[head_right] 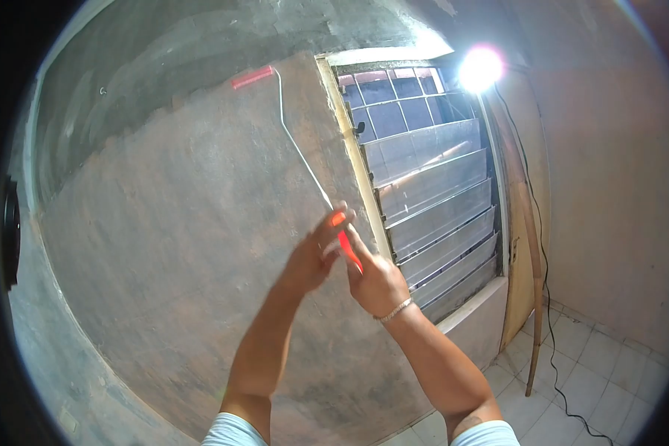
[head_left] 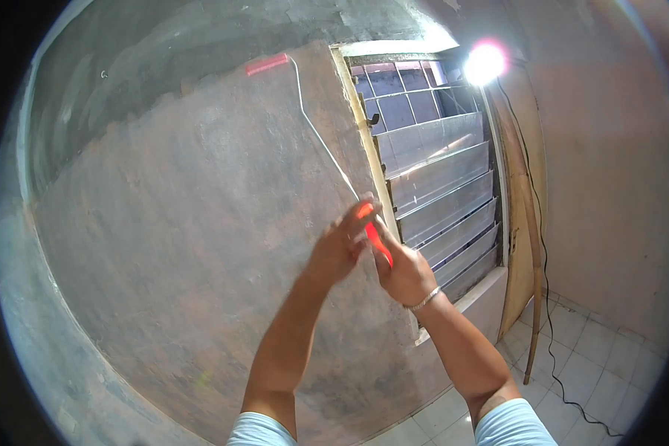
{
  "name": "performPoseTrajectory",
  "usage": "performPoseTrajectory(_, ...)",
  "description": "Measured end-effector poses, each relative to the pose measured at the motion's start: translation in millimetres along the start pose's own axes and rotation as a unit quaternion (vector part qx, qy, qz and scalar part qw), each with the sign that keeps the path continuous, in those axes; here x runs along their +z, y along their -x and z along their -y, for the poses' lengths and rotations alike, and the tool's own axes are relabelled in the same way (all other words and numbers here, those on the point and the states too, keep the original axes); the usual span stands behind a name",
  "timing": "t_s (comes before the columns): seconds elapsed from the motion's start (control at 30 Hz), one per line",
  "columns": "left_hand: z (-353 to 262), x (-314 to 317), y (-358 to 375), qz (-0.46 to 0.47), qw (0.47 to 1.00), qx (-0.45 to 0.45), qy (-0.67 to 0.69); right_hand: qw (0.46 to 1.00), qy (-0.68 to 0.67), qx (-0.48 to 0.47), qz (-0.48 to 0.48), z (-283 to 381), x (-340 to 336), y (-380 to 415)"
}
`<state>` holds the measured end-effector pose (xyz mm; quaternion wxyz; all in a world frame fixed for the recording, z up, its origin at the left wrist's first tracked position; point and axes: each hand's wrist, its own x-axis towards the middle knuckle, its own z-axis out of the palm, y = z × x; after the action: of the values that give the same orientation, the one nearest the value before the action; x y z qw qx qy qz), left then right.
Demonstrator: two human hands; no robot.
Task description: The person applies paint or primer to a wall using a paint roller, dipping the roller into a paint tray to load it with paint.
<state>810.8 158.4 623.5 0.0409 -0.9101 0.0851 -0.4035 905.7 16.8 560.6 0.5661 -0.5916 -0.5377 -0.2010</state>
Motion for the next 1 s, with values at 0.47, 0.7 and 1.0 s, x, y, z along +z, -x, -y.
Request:
performPoseTrajectory(0.47,-37,118,58,-0.034,0.998,0.023,0.042,0.998,0.029,0.055,0.033,-73,-17,100)
performPoseTrajectory(0.7,7,78,0,-0.019,0.999,0.034,0.018,1.0,-0.002,0.012,0.0,-75,-2,24)
performPoseTrajectory(1.0,-82,183,145,0.146,0.949,-0.103,0.259,0.987,-0.001,0.131,0.093,-129,10,251)
